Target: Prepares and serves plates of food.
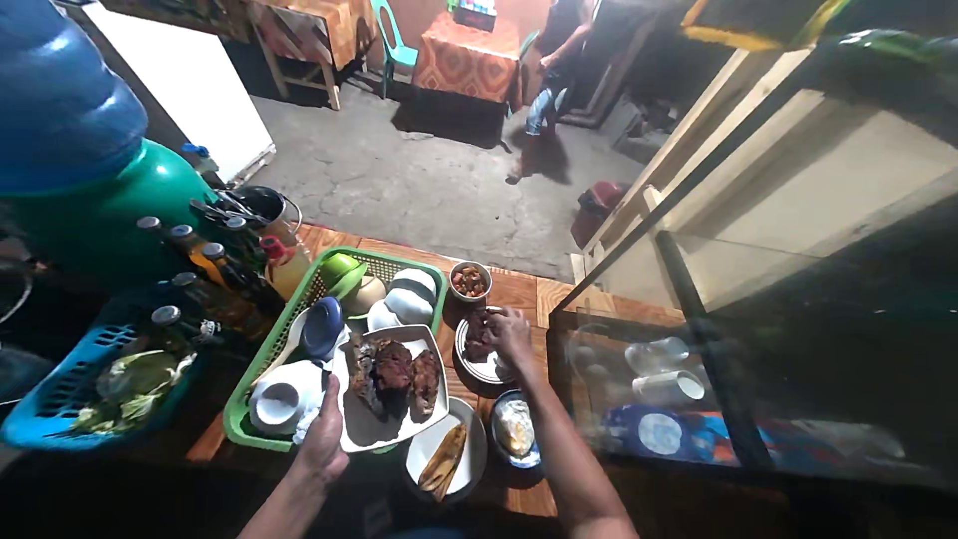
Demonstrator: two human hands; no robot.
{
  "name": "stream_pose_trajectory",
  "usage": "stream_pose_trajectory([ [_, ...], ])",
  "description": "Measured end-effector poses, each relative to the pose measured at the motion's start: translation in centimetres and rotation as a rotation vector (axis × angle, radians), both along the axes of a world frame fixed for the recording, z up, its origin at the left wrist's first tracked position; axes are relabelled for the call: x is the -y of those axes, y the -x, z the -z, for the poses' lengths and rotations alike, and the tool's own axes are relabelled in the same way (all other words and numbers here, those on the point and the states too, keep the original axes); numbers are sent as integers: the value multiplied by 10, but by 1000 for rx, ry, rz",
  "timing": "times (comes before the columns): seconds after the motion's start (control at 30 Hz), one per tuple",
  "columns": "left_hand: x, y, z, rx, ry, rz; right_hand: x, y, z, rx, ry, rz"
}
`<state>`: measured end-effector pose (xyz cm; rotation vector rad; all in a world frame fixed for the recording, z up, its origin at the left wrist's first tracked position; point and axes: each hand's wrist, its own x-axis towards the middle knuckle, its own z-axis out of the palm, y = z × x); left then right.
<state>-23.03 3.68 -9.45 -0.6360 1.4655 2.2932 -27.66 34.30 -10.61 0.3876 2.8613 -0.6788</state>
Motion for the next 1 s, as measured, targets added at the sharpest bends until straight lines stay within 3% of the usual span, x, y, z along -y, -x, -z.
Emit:
stream_pose_trajectory([
  [0.1, 5, 3, -3, -17, -10, -32, -29, 17, 41, 192, -136, -12],
  [0.27, 9, 6, -5, 2, 8, -65, -26, 26, 81, 76, -241, -133],
  [0.43, 7, 8, -4, 23, 34, -63, -23, 25, 85, 36, -257, -217],
  [1.0, 7, 11, 4, 31, 59, -19, -9, 23, 87, 80, -249, -104],
])
